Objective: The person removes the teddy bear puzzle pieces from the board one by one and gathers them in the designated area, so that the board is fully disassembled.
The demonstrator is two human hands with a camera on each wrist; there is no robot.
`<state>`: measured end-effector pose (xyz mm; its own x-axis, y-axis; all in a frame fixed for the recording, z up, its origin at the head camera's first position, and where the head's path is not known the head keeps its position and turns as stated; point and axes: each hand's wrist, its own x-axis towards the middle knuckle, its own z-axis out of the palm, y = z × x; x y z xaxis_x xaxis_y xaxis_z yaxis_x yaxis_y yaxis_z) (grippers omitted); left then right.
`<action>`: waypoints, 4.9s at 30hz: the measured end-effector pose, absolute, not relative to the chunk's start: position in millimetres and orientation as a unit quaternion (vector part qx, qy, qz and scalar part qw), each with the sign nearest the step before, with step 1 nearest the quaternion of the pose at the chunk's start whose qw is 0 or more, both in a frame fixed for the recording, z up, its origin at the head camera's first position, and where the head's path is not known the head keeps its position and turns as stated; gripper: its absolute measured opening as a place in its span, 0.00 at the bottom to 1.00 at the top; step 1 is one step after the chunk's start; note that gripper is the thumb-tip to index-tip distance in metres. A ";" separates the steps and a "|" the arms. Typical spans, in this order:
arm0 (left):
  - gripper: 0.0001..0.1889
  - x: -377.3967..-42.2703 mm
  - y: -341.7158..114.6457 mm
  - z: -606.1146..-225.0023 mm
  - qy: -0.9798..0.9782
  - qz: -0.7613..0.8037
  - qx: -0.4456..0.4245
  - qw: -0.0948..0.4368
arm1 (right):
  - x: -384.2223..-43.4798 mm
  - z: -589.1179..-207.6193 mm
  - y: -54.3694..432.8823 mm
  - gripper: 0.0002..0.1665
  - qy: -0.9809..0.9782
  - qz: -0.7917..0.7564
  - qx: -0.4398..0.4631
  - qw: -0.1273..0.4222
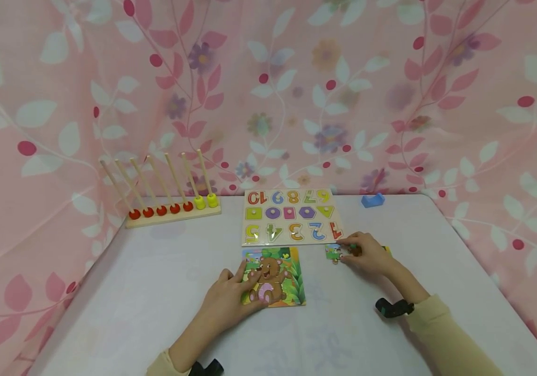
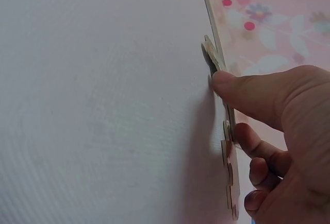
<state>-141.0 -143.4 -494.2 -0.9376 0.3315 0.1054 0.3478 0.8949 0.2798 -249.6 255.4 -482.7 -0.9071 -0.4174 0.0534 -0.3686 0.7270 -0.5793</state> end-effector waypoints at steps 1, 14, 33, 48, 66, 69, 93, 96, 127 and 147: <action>0.38 -140.9 -143.4 -494.0 -0.973 -0.149 -0.175 0.028 | -249.6 -482.4 255.8 0.25 0.929 -0.301 -0.213 0.040; 0.37 -139.6 -143.2 -491.4 -0.973 -0.149 -0.174 0.027 | -245.4 -470.7 257.1 0.28 0.930 -0.311 -0.196 0.025; 0.37 -136.9 -140.1 -492.3 -0.972 -0.157 -0.173 0.037 | -215.3 -473.5 135.3 0.23 0.898 -0.354 -0.259 0.037; 0.34 -132.4 -125.0 -498.7 -0.955 -0.158 -0.247 0.037 | -202.5 -482.1 124.9 0.22 0.923 -0.305 -0.226 0.059; 0.26 -131.2 -122.7 -501.2 -0.955 -0.166 -0.239 0.054 | -209.1 -481.2 131.4 0.16 0.914 -0.330 -0.222 0.080; 0.26 -130.8 -122.5 -500.4 -0.955 -0.165 -0.239 0.057 | -210.2 -480.3 132.6 0.16 0.911 -0.338 -0.220 0.090; 0.26 -130.4 -122.3 -497.2 -0.957 -0.150 -0.243 0.056 | -216.6 -468.6 135.8 0.23 0.894 -0.338 -0.269 0.120; 0.26 -130.3 -122.9 -498.7 -0.957 -0.148 -0.244 0.059 | -216.2 -467.0 136.1 0.23 0.891 -0.336 -0.281 0.120; 0.25 -129.6 -121.3 -500.8 -0.957 -0.139 -0.246 0.068 | -216.1 -469.8 154.3 0.28 0.893 -0.366 -0.249 0.081; 0.26 -130.2 -122.5 -502.8 -0.959 -0.148 -0.235 0.061 | -179.2 -463.3 300.7 0.27 0.906 -0.387 -0.170 0.020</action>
